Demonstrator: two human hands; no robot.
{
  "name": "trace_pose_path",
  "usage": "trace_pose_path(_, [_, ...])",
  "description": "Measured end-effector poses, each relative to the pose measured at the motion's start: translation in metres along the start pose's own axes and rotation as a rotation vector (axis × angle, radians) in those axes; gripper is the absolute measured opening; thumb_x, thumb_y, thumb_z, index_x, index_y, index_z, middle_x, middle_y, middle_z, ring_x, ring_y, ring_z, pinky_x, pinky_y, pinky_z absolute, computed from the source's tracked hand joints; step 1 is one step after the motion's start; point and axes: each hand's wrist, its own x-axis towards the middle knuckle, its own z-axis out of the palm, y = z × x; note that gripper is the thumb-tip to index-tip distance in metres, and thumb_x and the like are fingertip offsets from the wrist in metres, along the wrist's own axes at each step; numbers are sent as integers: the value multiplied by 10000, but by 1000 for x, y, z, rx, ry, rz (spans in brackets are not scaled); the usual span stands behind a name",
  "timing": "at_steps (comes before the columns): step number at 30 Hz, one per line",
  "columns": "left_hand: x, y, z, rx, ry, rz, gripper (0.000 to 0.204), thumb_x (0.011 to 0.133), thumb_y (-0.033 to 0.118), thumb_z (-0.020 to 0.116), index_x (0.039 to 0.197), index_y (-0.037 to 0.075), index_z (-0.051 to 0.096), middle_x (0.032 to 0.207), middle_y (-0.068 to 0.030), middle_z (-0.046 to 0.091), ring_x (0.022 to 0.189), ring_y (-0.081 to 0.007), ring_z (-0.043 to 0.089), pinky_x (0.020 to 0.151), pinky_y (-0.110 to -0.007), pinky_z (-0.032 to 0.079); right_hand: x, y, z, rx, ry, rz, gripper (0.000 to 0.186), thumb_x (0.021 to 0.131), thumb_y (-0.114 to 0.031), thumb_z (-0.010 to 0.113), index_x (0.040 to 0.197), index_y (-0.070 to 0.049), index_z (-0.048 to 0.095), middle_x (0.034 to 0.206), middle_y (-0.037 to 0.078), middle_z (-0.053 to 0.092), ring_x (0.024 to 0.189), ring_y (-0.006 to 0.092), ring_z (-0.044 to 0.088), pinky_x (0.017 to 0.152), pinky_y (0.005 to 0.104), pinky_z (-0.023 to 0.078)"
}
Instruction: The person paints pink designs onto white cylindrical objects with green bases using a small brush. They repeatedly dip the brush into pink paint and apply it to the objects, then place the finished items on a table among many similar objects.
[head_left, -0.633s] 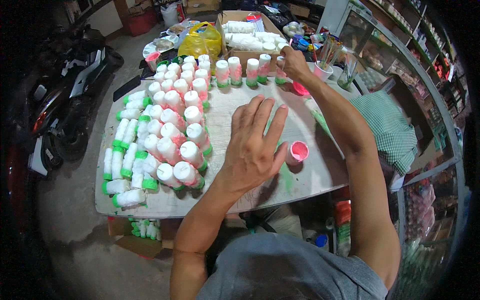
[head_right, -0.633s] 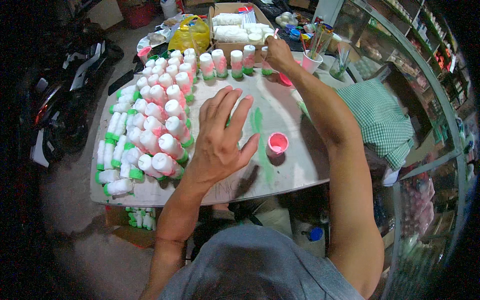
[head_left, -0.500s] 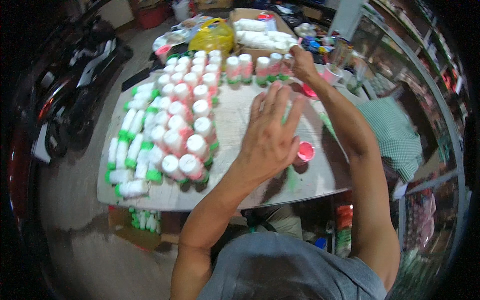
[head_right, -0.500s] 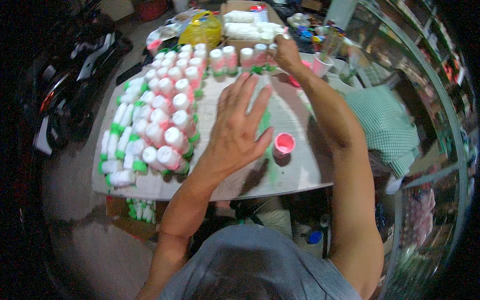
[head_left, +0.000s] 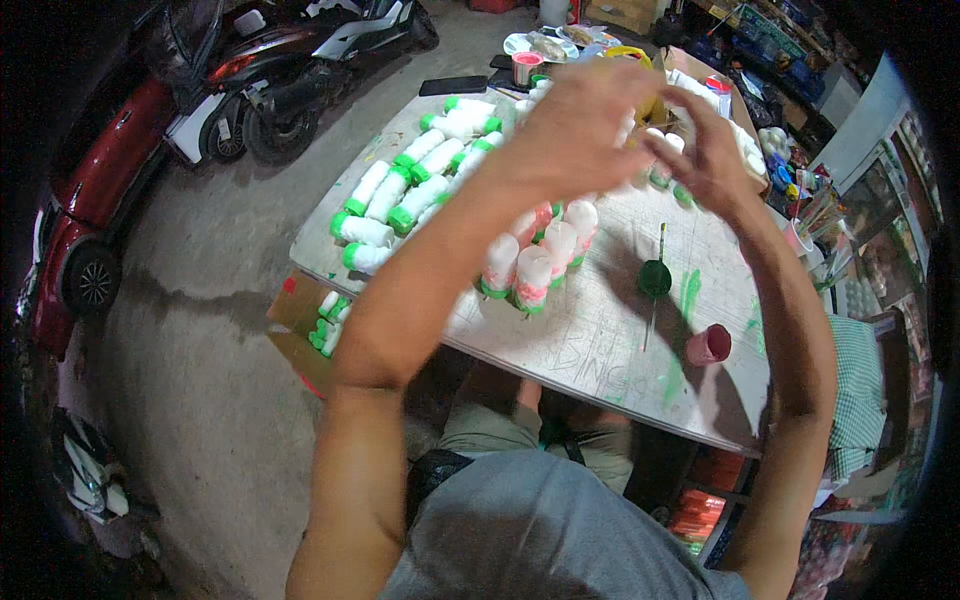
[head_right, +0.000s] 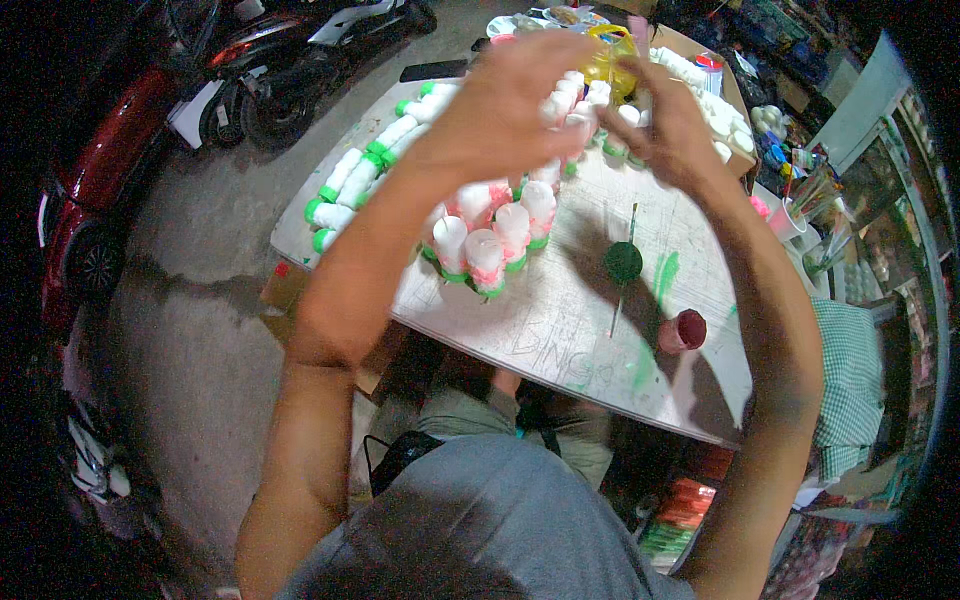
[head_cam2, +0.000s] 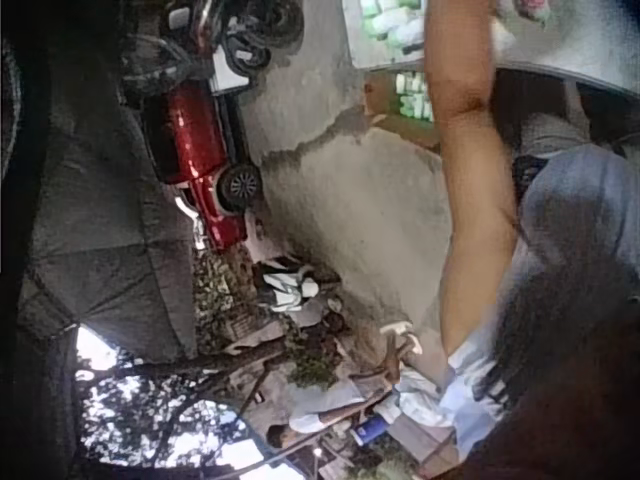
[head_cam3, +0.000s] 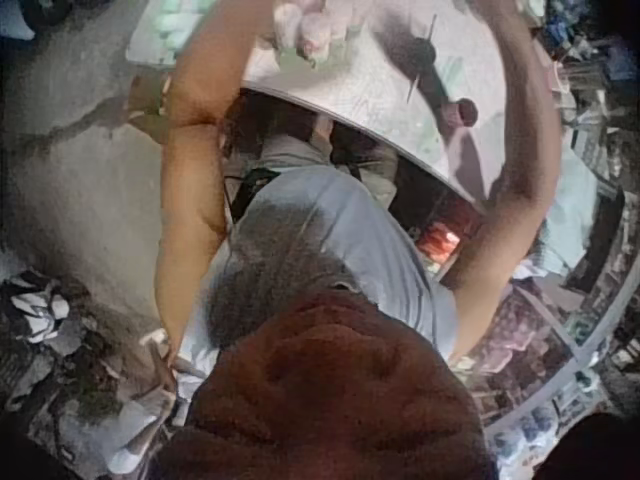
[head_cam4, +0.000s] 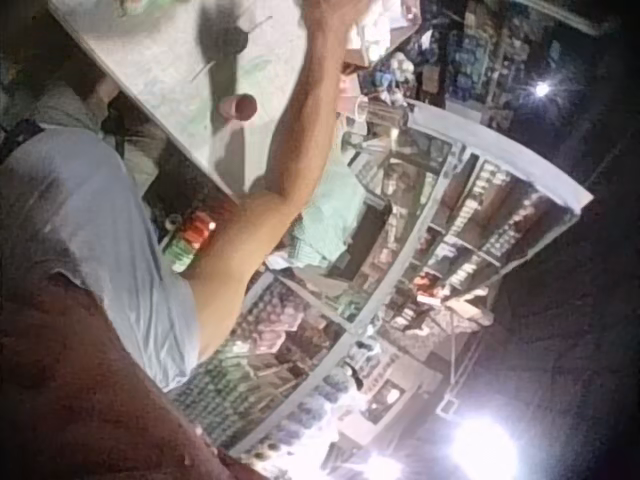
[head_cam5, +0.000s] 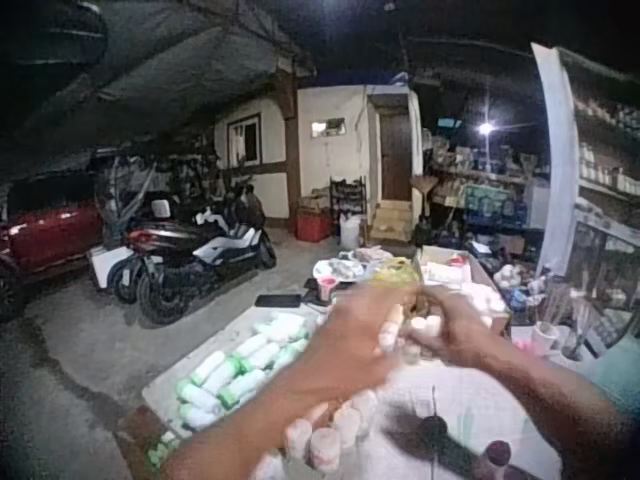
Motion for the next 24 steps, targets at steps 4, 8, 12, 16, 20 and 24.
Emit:
trace_pose_path(4, [-85, -89, -83, 200, -48, -399, 655, 745, 216, 800, 1342, 15, 621, 1352, -212, 640, 1235, -369, 627, 1081, -422, 477, 27, -96, 40, 50, -204, -181, 496, 862, -312, 805, 1241, -43, 631, 1200, 191, 676, 1154, 383, 629, 1014, 478, 478])
trace_pose_path(8, [-158, -165, -120, 448, -455, -896, 641, 770, 248, 797, 1333, -7, 628, 1274, -246, 677, 1210, -391, 641, 1036, -429, 499, 59, -140, 100, -52, -226, -434, 474, 904, -412, 710, 1165, -21, 642, 1081, 191, 700, 1059, 365, 658, 921, 506, 465])
trace_pose_path(12, [-201, -231, -125, 389, -580, -950, 631, 790, 293, 801, 1308, -30, 639, 1255, -281, 670, 1202, -401, 641, 1032, -437, 500, 92, -184, 130, -91, -432, -415, 479, 893, -393, 723, 1168, -8, 644, 1041, 188, 703, 1038, 355, 663, 907, 483, 445])
trace_pose_path(16, [-204, -270, -125, 338, -691, -977, 595, 797, 287, 795, 1255, -69, 661, 1271, -327, 641, 1201, -405, 640, 1024, -446, 500, 107, -196, 142, -132, -553, -397, 452, 882, -377, 734, 1131, -8, 659, 961, 185, 698, 985, 353, 665, 917, 467, 432])
trace_pose_path(20, [-222, -303, -135, 323, -554, -1012, 644, 788, 280, 810, 1284, -90, 633, 1306, -316, 629, 1202, -413, 638, 1015, -452, 499, 109, -202, 132, -119, -529, -396, 415, 869, -357, 745, 1081, -10, 659, 938, 190, 692, 968, 355, 663, 913, 467, 433])
trace_pose_path(24, [-215, -283, -158, 182, -253, -1049, 615, 848, 210, 778, 1341, -102, 580, 1279, -273, 660, 1144, -365, 670, 976, -440, 526, 103, -194, 95, -102, -435, -361, 432, 876, -351, 748, 1123, -7, 662, 994, 188, 706, 992, 360, 667, 937, 464, 434])
